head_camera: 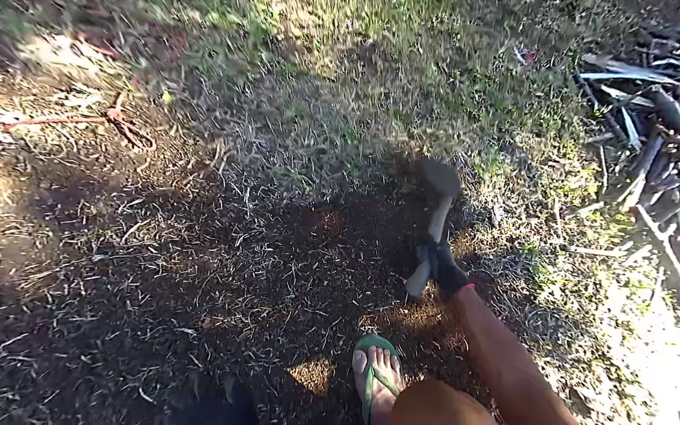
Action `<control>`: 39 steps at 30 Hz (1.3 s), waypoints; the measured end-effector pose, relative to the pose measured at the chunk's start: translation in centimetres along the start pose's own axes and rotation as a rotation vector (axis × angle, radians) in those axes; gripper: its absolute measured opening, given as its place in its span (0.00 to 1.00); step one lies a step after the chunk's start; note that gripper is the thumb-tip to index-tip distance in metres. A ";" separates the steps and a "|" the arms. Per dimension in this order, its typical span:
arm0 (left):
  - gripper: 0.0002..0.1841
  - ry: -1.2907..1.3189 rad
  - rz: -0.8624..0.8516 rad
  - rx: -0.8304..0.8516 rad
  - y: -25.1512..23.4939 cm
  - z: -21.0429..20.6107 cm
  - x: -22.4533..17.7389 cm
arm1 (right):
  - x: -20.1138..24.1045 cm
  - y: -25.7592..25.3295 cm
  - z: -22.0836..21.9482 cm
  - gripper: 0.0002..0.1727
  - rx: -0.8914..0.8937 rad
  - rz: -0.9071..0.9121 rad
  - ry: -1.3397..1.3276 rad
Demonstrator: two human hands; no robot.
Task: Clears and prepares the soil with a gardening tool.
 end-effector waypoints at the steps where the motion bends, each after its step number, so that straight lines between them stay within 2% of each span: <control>1: 0.43 0.002 -0.002 0.002 0.0 0.0 0.0 | 0.9 0.5 1.2 0.14 -0.031 0.042 0.022; 4: 0.43 -0.008 0.004 0.008 -0.1 -0.2 0.1 | 3.4 0.5 1.9 0.20 -0.188 0.233 0.037; 6: 0.42 -0.011 0.001 0.007 0.0 0.0 0.1 | 2.4 0.5 0.2 0.22 -0.261 0.244 -0.055; 7: 0.42 -0.007 0.001 0.002 0.0 -0.1 0.0 | 0.9 0.4 -1.3 0.20 -0.231 0.221 -0.104; 9: 0.42 -0.002 0.000 0.000 0.0 -0.1 -0.1 | -2.4 1.2 -3.8 0.18 -0.083 0.063 -0.126; 10: 0.42 0.000 0.000 0.003 0.0 0.1 -0.3 | -2.9 1.6 -3.9 0.16 -0.034 -0.009 -0.126; 12: 0.41 0.009 0.009 0.020 0.0 0.4 -0.5 | -2.1 2.1 -1.9 0.16 -0.013 -0.038 -0.095; 15: 0.42 0.005 0.019 0.021 -0.1 0.6 -0.8 | 1.2 1.7 1.1 0.16 -0.167 0.105 -0.131; 18: 0.42 0.007 0.020 0.010 -0.1 0.6 -0.7 | 1.4 1.0 -0.7 0.21 -0.264 0.196 -0.291; 20: 0.40 0.010 0.021 -0.002 -0.1 0.4 -0.7 | -1.7 1.7 -4.7 0.19 -0.136 0.196 -0.295; 21: 0.40 0.008 0.020 0.001 0.0 0.5 -0.7 | -3.4 2.5 -6.5 0.17 -0.038 0.124 -0.252; 23: 0.40 0.003 0.014 0.007 -0.3 0.5 -0.9 | -4.4 3.3 -7.3 0.14 0.025 -0.030 -0.237; 25: 0.41 -0.009 0.015 0.016 -0.3 0.5 -0.7 | -3.1 3.5 -4.8 0.15 -0.017 -0.025 -0.196; 28: 0.41 -0.012 0.026 0.015 -0.3 0.4 -0.7 | 0.4 2.4 -1.8 0.18 -0.138 0.139 -0.157; 31: 0.41 -0.018 0.017 0.003 -0.2 0.4 -0.5 | 1.9 0.5 -2.8 0.22 -0.281 0.221 -0.157; 32: 0.41 -0.019 0.016 -0.001 -0.2 0.4 -0.5 | 1.2 0.1 -4.0 0.22 -0.249 0.204 -0.128; 34: 0.41 -0.007 0.011 0.002 -0.1 0.4 -0.5 | -1.4 0.0 -6.4 0.21 -0.026 0.102 0.014; 36: 0.40 0.003 0.010 -0.007 -0.4 0.3 -0.7 | -1.7 0.5 -6.9 0.18 0.103 0.004 0.046; 39: 0.42 -0.005 0.008 0.002 -0.1 0.4 -0.5 | 0.6 1.7 -3.9 0.16 0.018 0.049 0.037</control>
Point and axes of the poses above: each hand's wrist, its own y-axis away from the middle knuckle, its own z-axis out of the back of the hand, x = y × z, the point moved 5 cm from there along -y, towards the middle knuckle, and after that the axes turned 10 degrees about y, right-handed, at the moved point
